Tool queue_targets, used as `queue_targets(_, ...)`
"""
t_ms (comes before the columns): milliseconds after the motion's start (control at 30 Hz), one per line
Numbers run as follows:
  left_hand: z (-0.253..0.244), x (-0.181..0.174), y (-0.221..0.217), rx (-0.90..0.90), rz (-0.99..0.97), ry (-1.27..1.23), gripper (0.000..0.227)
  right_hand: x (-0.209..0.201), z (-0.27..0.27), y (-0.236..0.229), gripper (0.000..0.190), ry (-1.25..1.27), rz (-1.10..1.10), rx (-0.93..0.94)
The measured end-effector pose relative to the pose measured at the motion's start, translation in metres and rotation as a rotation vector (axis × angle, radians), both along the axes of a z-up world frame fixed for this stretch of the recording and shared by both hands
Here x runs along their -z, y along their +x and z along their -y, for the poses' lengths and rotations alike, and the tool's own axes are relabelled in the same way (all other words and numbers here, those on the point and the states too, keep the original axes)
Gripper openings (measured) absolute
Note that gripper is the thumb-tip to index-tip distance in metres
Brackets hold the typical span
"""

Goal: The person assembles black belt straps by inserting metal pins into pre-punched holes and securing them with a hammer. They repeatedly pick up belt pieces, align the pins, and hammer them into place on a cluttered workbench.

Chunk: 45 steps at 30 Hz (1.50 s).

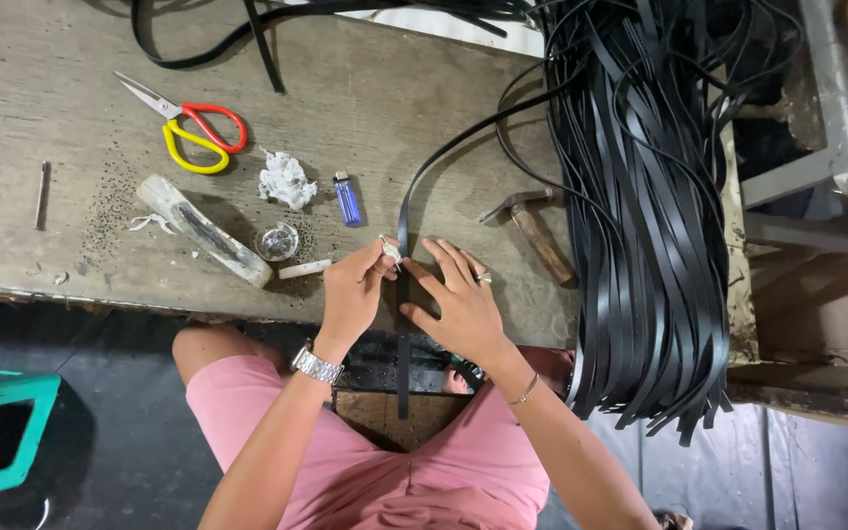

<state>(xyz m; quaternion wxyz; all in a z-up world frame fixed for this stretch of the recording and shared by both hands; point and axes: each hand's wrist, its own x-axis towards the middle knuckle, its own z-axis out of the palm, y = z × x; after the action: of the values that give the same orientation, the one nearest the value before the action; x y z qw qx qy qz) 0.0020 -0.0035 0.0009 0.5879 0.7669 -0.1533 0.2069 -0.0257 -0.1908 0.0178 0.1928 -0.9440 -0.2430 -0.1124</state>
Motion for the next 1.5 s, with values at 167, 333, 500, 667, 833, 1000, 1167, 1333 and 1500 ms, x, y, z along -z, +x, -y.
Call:
queue_targets(167,-0.001,0.008,0.002,0.016,-0.001,-0.007,0.024,0.002,0.001,0.0,0.06,0.011,-0.019,0.001)
queue_targets(333,-0.002,0.009,0.001,0.008,-0.011,0.02,0.024,0.004,0.001,0.001,0.061,-0.002,0.01,0.0)
queue_targets(500,-0.002,0.015,0.003,0.023,-0.004,0.0,0.021,0.004,0.001,0.001,0.059,0.026,-0.014,-0.006)
queue_targets(667,-0.002,0.003,-0.001,0.018,0.029,0.021,0.02,0.01,0.002,0.001,0.06,0.025,0.027,-0.01)
queue_targets(833,-0.002,-0.003,0.0,0.021,0.053,0.027,0.02,0.011,0.003,0.002,0.06,0.014,0.057,-0.014)
queue_targets(1000,-0.004,-0.002,0.0,0.018,0.062,0.014,0.018,0.012,0.003,0.002,0.061,0.023,0.02,-0.01)
queue_targets(1167,-0.004,-0.002,0.002,0.022,0.069,0.02,0.017,0.017,0.004,0.004,0.061,0.013,0.076,-0.005)
queue_targets(1333,-0.004,0.001,0.001,0.015,0.069,0.044,0.018,0.02,0.003,0.003,0.062,0.0,0.113,0.01)
queue_targets(1500,0.001,-0.001,0.0,0.021,0.11,0.083,0.019,0.014,0.001,0.003,0.06,-0.016,0.113,0.008)
